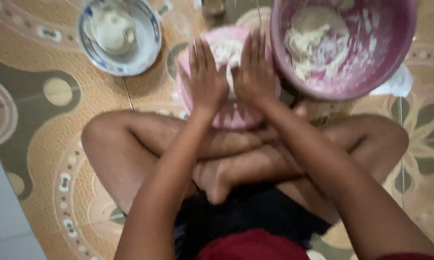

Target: A person sitting on the floor prepares dough by taking small portions from a bowl, shaping them by hand, and flattening them on a board using a rolling pin.

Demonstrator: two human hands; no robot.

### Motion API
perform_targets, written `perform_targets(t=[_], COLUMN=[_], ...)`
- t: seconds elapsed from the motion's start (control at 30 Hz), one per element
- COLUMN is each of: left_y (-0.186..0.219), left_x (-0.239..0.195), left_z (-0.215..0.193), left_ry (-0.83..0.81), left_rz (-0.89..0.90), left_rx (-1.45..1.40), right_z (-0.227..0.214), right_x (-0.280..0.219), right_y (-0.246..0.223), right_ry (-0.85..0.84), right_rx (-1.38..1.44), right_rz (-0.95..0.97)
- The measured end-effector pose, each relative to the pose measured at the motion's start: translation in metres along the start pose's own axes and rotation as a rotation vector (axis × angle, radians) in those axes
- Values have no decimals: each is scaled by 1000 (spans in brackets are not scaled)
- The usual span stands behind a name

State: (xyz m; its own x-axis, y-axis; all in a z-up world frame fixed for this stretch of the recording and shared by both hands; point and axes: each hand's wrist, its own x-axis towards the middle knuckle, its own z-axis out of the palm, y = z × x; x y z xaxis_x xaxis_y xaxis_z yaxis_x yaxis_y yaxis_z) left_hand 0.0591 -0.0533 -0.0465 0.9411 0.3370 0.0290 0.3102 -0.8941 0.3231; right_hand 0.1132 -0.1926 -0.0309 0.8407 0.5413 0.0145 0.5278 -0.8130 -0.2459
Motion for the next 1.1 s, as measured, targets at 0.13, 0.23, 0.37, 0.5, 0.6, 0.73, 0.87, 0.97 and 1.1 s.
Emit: perform_targets(t=[0.13,0.23,0.37,0.5,0.6,0.73,0.87,0.97,1.1], left_y=[-2,2,3,7,9,9,7,19,27], left_x=[-40,-65,-7,-10,-67,-63,-6,30,49], left_z=[-14,-24,0,3,-21,-21,-9,-35,-55], left_ry=[-4,218,268,193,187,213,238,27,-92], left_rz=[57,113,79,26,107,126,49,-53,-132], left_rx=[53,108,130,57,59,79,133,74,36], right_z=[6,-3,13,6,-10,-6,13,2,-14], right_x=[-44,-71,-7,-4,-71,-67,-3,39,58], right_y=[-2,-15,10,4,-12,-7,15,16,3], right_ry=[88,71,259,311,104,-8,208,192,125], right_rx=[40,-66,-225,-280,-80,15,-166,-85,-42], right_rz=[-143,-140,-187,-179,-145,-81,-148,-129,-127])
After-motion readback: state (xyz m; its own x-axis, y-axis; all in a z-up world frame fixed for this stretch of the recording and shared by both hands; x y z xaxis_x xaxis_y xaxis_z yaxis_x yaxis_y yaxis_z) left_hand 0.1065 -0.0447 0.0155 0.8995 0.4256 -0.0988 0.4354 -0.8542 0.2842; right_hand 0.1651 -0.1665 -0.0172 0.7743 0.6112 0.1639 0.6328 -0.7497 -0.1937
